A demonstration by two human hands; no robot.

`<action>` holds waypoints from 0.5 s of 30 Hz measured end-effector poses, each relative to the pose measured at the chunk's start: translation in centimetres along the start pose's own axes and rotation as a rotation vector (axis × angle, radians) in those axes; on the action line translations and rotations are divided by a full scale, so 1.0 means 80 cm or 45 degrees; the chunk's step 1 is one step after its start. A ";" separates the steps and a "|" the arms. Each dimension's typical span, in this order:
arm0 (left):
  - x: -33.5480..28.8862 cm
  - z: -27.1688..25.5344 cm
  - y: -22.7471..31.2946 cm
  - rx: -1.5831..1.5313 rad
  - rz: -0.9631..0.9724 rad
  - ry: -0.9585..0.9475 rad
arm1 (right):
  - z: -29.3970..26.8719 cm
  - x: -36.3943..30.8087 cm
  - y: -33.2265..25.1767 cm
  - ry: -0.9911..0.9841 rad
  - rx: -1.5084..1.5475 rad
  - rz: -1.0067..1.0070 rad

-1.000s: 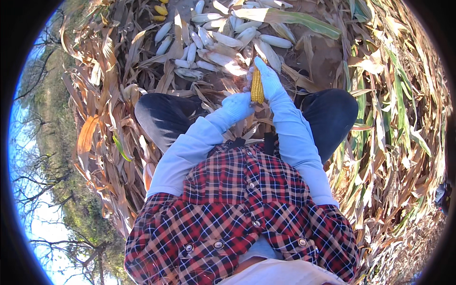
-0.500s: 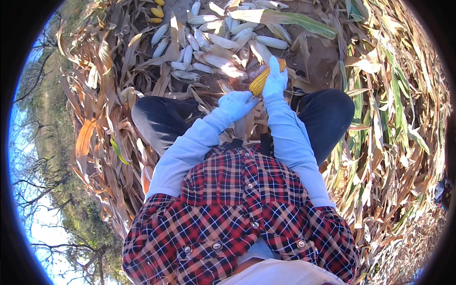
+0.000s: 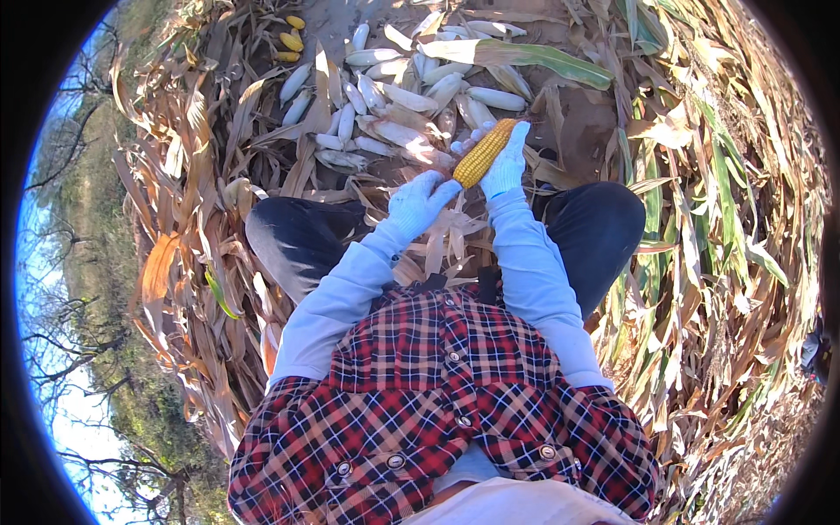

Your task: The person sits on the ground in a cornfield and repeatedly shucks corn cobs by hand, removing the husks and placing the cleaned cobs aside.

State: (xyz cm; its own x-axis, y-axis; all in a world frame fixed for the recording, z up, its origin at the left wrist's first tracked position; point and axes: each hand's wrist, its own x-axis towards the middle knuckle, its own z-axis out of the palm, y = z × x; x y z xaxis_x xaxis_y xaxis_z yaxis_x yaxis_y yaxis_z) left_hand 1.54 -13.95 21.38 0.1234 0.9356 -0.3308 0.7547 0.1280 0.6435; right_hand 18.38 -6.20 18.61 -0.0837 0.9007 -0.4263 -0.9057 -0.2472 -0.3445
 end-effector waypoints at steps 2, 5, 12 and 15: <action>0.014 0.012 0.008 -0.140 0.026 0.056 | 0.008 -0.005 0.007 -0.012 0.034 0.087; 0.024 0.030 0.021 -0.114 0.168 0.237 | 0.004 -0.011 0.014 -0.228 0.083 0.064; -0.009 -0.005 0.017 -1.596 -0.297 -0.614 | 0.014 -0.012 -0.023 -0.261 0.101 -0.145; -0.028 -0.009 -0.002 -1.661 -0.319 -0.668 | 0.001 0.005 -0.057 -0.139 0.195 -0.188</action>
State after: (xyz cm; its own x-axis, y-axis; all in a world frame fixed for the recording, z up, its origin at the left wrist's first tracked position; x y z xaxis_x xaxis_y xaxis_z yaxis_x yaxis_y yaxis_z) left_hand 0.63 -15.84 22.53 0.5152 0.6522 -0.5560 -0.2951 0.7441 0.5994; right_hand 22.48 -4.65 20.08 0.0178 0.9585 -0.2847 -0.9631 -0.0601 -0.2623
